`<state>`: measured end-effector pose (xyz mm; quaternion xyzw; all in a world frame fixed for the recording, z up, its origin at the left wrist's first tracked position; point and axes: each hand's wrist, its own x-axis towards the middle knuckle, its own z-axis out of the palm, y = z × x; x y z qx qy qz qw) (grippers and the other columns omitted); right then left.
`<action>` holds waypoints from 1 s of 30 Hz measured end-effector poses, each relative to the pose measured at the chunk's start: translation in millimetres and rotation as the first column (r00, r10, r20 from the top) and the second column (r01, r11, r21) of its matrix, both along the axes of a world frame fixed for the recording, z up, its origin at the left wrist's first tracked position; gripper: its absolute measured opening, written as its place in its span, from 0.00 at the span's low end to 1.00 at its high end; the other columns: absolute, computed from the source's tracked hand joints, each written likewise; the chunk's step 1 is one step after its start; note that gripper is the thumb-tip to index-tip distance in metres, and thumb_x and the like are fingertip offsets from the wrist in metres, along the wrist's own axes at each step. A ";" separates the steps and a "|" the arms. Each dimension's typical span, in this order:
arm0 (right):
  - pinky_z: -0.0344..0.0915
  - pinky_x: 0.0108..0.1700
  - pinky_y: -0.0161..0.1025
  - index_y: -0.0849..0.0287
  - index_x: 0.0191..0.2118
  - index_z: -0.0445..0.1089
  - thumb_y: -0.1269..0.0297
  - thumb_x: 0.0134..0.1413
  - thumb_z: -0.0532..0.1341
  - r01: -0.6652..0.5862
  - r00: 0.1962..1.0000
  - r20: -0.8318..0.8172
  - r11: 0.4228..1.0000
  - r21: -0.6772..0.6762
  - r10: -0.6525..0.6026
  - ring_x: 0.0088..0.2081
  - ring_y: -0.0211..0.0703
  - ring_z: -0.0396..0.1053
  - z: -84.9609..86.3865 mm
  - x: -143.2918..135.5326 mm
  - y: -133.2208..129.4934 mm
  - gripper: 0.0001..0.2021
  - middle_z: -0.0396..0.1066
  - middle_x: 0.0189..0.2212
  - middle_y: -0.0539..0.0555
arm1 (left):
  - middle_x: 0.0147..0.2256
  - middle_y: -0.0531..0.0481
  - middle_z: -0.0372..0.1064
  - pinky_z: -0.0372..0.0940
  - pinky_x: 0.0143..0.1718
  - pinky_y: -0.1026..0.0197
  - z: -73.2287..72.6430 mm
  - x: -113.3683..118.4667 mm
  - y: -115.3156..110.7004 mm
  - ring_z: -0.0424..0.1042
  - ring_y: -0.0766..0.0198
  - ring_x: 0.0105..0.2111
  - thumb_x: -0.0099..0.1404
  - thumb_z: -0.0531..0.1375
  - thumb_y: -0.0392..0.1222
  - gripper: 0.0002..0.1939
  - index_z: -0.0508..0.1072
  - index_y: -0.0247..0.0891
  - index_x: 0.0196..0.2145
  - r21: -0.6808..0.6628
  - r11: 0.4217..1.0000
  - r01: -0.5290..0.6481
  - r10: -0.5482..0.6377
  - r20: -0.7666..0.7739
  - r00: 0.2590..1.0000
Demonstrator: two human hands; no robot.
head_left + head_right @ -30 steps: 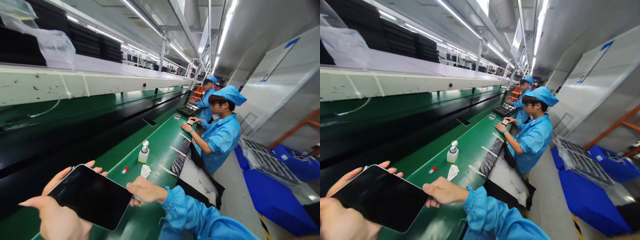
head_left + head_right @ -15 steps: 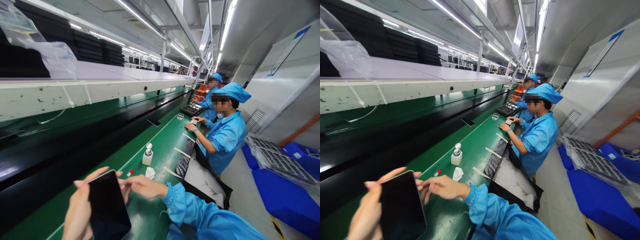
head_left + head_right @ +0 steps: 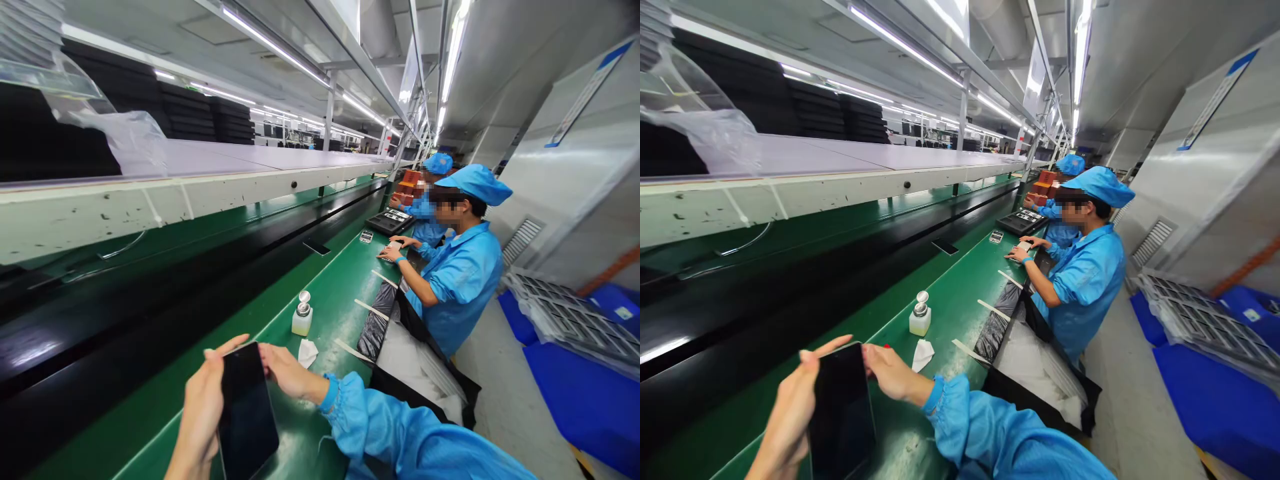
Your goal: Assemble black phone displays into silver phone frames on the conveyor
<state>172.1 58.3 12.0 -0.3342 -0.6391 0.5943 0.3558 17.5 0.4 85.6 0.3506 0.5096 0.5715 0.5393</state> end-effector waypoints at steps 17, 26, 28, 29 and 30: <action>0.68 0.42 0.33 0.64 0.23 0.74 0.63 0.82 0.60 -0.489 0.850 0.043 0.817 -0.305 0.525 0.24 0.34 0.69 0.6 -30.4 0.7 0.29 0.72 0.20 0.48 | 0.42 0.47 0.83 0.52 0.74 0.11 20.3 -43.3 7.2 0.78 0.28 0.60 0.67 0.59 0.84 0.36 0.76 0.47 0.43 0.083 0.859 -0.505 0.476 0.230 0.849; 0.68 0.43 0.31 0.66 0.27 0.77 0.62 0.84 0.60 -0.540 0.825 -0.011 0.783 -0.309 0.565 0.26 0.33 0.72 -22.6 -56.6 8.4 0.27 0.75 0.20 0.49 | 0.53 0.44 0.85 0.78 0.58 0.24 44.6 -26.9 23.4 0.83 0.36 0.57 0.71 0.63 0.76 0.33 0.76 0.43 0.51 0.139 0.882 -0.450 0.448 0.048 0.893; 0.69 0.43 0.32 0.66 0.28 0.78 0.57 0.83 0.61 -0.600 0.793 -0.074 0.756 -0.262 0.605 0.27 0.34 0.73 -25.3 -58.7 10.4 0.28 0.76 0.21 0.49 | 0.53 0.44 0.85 0.78 0.59 0.26 40.0 -21.4 28.4 0.83 0.38 0.57 0.72 0.62 0.76 0.32 0.75 0.42 0.51 0.151 0.896 -0.418 0.420 0.021 0.907; 0.69 0.43 0.32 0.66 0.28 0.78 0.53 0.81 0.64 -0.622 0.779 -0.100 0.744 -0.244 0.619 0.27 0.34 0.73 -27.1 -59.8 11.7 0.28 0.76 0.21 0.49 | 0.53 0.44 0.85 0.78 0.60 0.27 32.5 -21.3 30.3 0.82 0.38 0.57 0.73 0.61 0.76 0.33 0.75 0.42 0.50 0.158 0.902 -0.402 0.406 0.010 0.914; 0.70 0.43 0.32 0.66 0.27 0.78 0.50 0.77 0.68 -0.623 0.781 -0.117 0.748 -0.229 0.614 0.27 0.35 0.74 -29.1 -60.7 13.3 0.28 0.76 0.21 0.50 | 0.53 0.44 0.85 0.78 0.61 0.27 21.5 -24.1 31.6 0.82 0.39 0.58 0.73 0.60 0.77 0.33 0.74 0.42 0.50 0.167 0.907 -0.387 0.392 -0.001 0.920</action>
